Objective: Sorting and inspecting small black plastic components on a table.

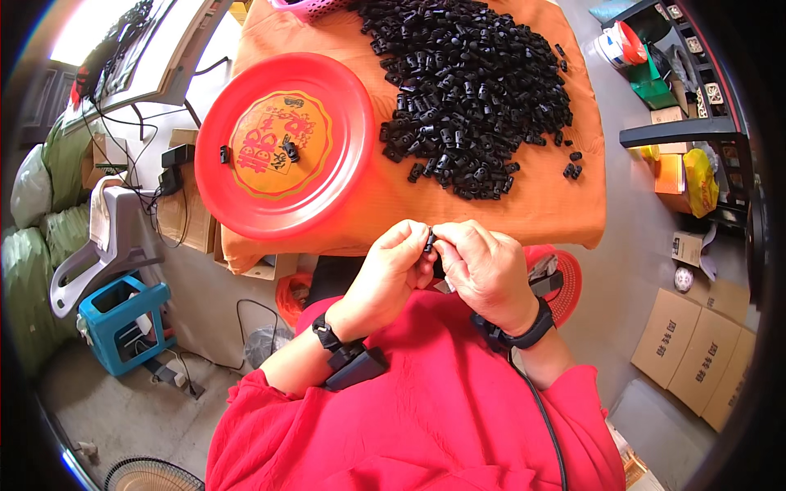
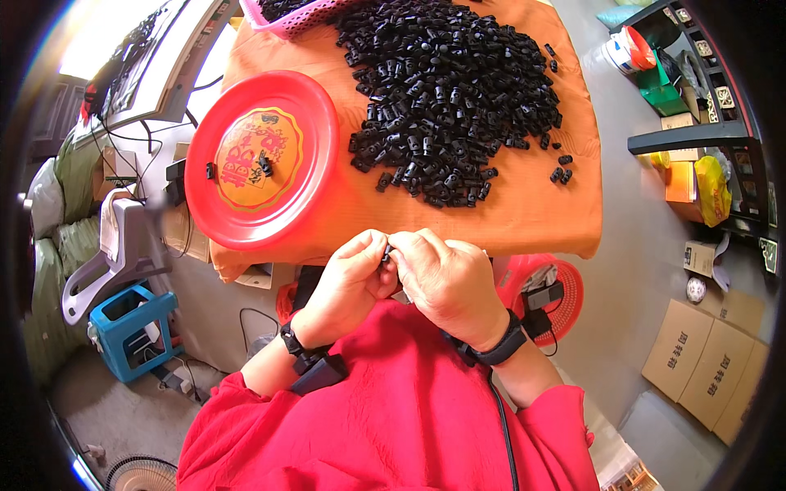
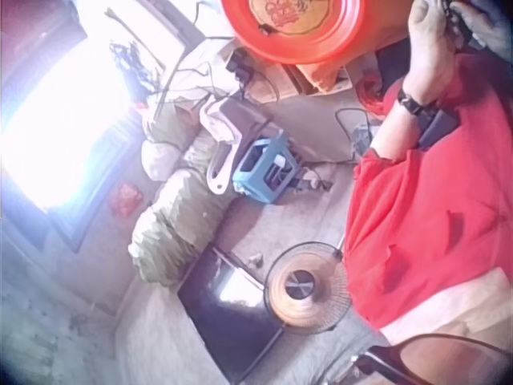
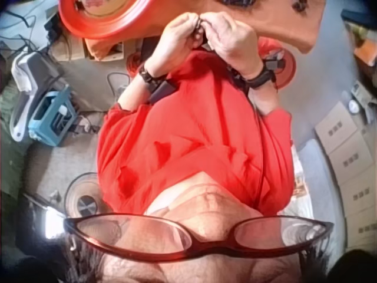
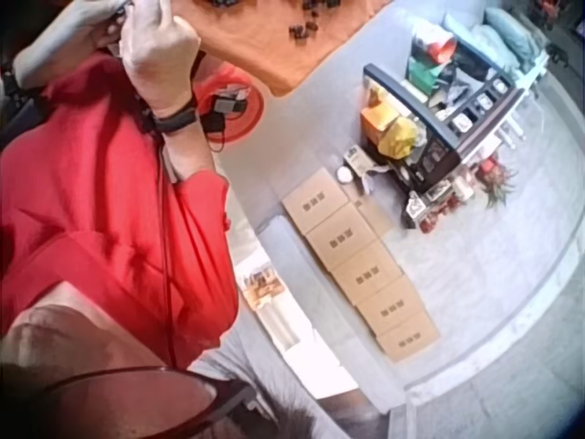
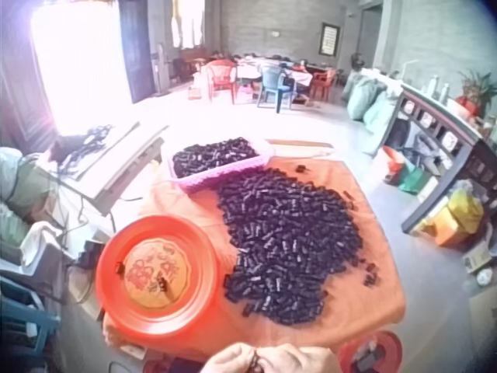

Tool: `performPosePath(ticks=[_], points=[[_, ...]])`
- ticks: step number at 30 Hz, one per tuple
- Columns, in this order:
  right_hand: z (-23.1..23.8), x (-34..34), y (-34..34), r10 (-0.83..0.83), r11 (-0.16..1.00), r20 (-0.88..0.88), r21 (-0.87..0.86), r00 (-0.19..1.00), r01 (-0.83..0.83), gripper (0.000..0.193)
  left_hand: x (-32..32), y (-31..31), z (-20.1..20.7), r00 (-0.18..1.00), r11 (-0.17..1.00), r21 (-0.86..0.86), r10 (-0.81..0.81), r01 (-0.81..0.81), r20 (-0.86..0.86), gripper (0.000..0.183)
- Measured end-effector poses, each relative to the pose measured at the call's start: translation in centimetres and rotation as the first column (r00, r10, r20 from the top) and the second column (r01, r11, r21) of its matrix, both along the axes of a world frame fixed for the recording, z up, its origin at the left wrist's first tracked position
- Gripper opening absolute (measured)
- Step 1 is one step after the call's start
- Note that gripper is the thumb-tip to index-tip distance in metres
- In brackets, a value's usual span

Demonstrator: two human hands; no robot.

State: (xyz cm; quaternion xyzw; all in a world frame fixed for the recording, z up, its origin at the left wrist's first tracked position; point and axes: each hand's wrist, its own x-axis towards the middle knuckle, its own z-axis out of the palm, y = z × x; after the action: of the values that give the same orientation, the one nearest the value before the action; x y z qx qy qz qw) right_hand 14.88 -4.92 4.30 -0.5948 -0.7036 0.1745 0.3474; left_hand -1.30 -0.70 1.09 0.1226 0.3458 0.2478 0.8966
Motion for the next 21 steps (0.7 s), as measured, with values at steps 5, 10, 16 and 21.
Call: performPosePath(ticks=[5, 10, 16, 21], points=[[0.1, -0.1, 0.1, 0.037, 0.996, 0.193, 0.07, 0.981, -0.051, 0.027, -0.1, 0.1, 0.2, 0.996, 0.994, 0.099, -0.045, 0.053, -0.079, 0.017], [-0.8, -0.1, 0.0, -0.048, 0.997, 0.272, 0.064, 0.961, 0.032, 0.019, 0.2, -0.1, 0.3, 0.986, 0.99, 0.105, -0.073, 0.089, -0.153, 0.018], [-0.4, -0.2, -0.1, -0.364, 0.911, -0.218, -0.285, 0.906, 0.298, 0.011, -0.6, 1.1, 0.5, 0.992, 0.998, -0.001, -0.069, 0.069, 0.108, 0.018], [0.8, 0.1, -0.2, -0.188, 0.961, -0.313, -0.255, 0.931, 0.109, 0.02, -0.2, 1.1, 0.3, 0.988, 0.997, -0.029, -0.064, 0.069, 0.144, 0.018]])
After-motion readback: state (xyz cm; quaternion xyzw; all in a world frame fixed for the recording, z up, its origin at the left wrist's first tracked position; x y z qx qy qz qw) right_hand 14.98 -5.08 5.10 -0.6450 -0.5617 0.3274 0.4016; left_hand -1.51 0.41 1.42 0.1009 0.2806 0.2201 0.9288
